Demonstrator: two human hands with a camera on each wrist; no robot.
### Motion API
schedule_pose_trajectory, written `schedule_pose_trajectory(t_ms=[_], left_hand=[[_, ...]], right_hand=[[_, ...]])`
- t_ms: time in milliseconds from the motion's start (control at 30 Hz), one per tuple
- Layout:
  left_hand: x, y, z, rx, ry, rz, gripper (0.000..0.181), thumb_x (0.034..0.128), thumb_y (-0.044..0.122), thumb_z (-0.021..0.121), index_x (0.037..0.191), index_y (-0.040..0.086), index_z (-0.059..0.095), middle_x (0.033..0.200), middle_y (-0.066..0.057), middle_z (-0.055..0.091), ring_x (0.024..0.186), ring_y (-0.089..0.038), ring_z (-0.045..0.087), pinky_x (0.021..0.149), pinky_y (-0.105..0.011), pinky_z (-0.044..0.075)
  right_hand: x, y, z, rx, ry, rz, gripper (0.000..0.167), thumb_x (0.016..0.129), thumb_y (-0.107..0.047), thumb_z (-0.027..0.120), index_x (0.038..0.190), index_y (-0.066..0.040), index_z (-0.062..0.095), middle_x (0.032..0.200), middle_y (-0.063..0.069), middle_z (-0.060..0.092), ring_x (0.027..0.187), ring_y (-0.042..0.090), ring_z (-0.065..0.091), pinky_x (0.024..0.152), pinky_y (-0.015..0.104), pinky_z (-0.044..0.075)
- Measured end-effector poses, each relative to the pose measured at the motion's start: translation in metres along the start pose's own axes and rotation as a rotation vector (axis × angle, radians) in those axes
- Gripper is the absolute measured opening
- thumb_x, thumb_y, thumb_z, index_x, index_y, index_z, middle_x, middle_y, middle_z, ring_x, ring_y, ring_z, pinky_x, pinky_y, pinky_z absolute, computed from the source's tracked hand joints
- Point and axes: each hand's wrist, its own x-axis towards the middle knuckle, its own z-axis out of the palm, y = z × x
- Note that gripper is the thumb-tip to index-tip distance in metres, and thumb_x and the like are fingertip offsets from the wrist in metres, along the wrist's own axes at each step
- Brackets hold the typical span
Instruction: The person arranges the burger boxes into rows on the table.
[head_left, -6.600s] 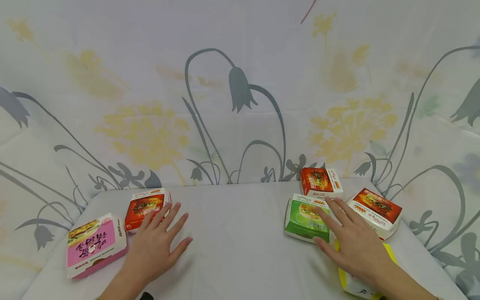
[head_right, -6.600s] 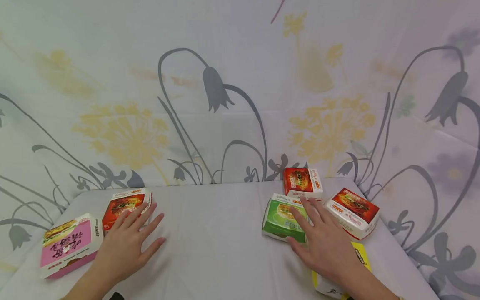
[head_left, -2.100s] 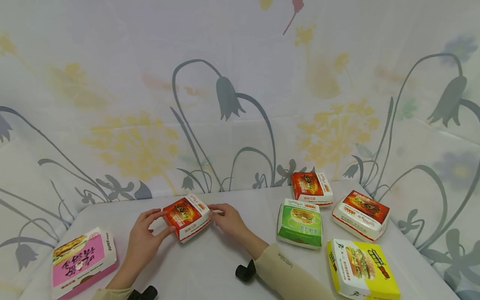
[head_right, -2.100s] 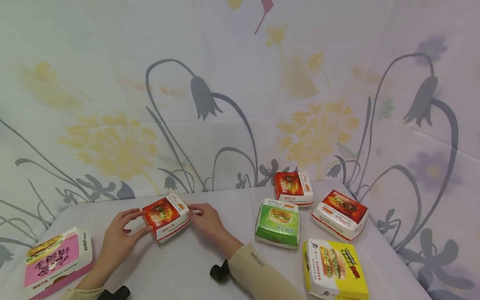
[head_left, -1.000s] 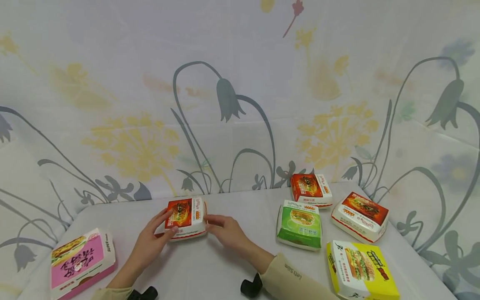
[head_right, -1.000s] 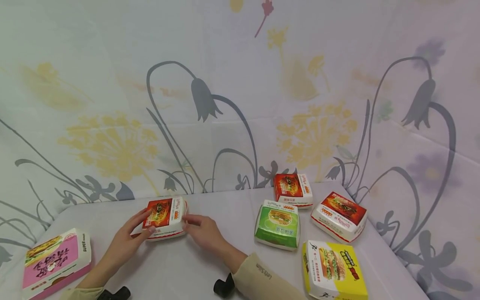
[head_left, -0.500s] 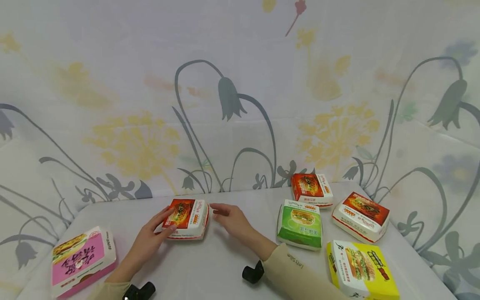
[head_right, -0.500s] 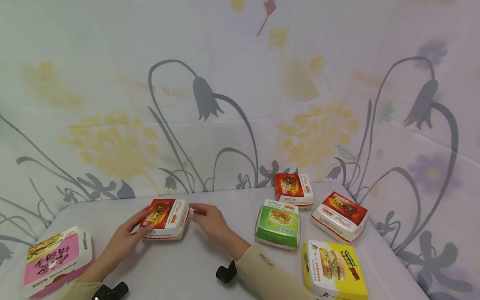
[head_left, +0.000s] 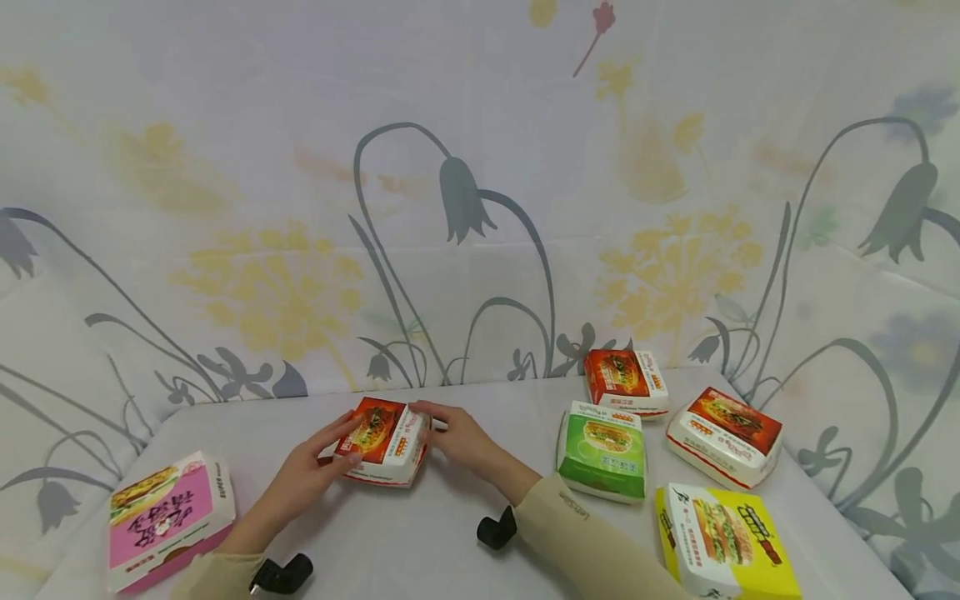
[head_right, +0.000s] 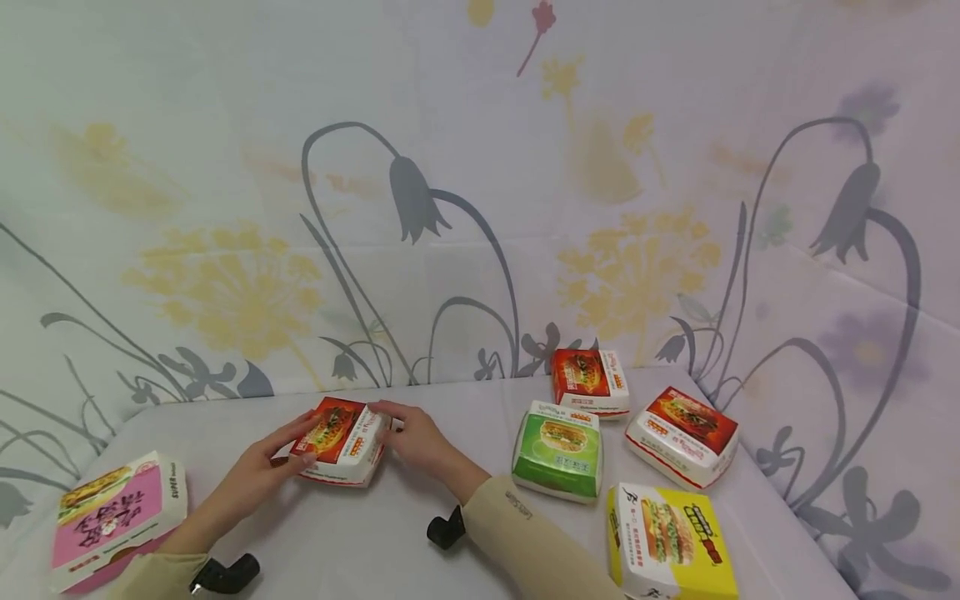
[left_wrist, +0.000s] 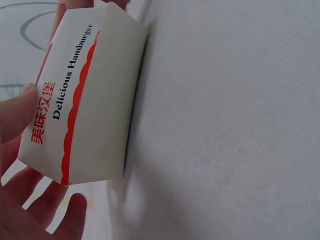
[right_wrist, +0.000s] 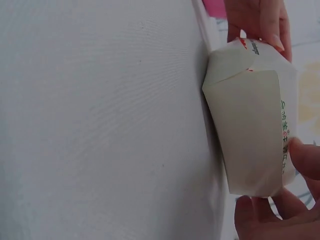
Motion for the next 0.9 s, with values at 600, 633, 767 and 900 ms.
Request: schedule_pose_trajectory(t_ms=[600,633,767,900], left_hand=[[0.001,0.003,0.009,0.308,0.401,0.207,0.032,0.0713,0.004,0.089,0.099,0.008,0.075,0.105,-0.005,0.068,0.088,-0.019,0.059,0.066,-0.035,0.047],[0.0,0.003,0.009,0.308,0.401,0.199,0.031,0.0717,0.004,0.088,0.099,0.009,0.075,0.103,-0.004,0.068,0.085,-0.018,0.059,0.065,-0.033,0.047],[-0.001,0.002,0.009,0.299,0.386,0.194,0.028,0.0742,0.005,0.087,0.1,0.01,0.076,0.103,-0.001,0.068,0.081,-0.017,0.061,0.061,-0.028,0.046],[-0.003,0.002,0.008,0.296,0.347,0.188,0.034,0.0763,0.008,0.086,0.108,0.008,0.075,0.115,-0.005,0.068,0.093,-0.021,0.063,0.063,-0.028,0.049]], right_hand=[[-0.014,-0.002,0.002,-0.121,0.07,0.003,0.04,0.094,-0.015,0.069,0.134,-0.019,0.065,0.141,0.001,0.057,0.129,0.026,0.052,0.097,0.043,0.049],[-0.015,-0.002,0.002,-0.125,0.071,0.011,0.04,0.094,-0.016,0.068,0.134,-0.02,0.065,0.141,0.001,0.057,0.129,0.026,0.052,0.097,0.043,0.049],[-0.017,0.0,0.002,-0.137,0.065,0.004,0.04,0.094,-0.018,0.068,0.134,-0.021,0.064,0.141,0.002,0.056,0.13,0.027,0.051,0.098,0.045,0.049],[-0.02,0.0,0.004,-0.172,0.068,-0.034,0.039,0.094,-0.018,0.069,0.133,-0.02,0.065,0.141,0.004,0.057,0.13,0.026,0.051,0.097,0.043,0.049]])
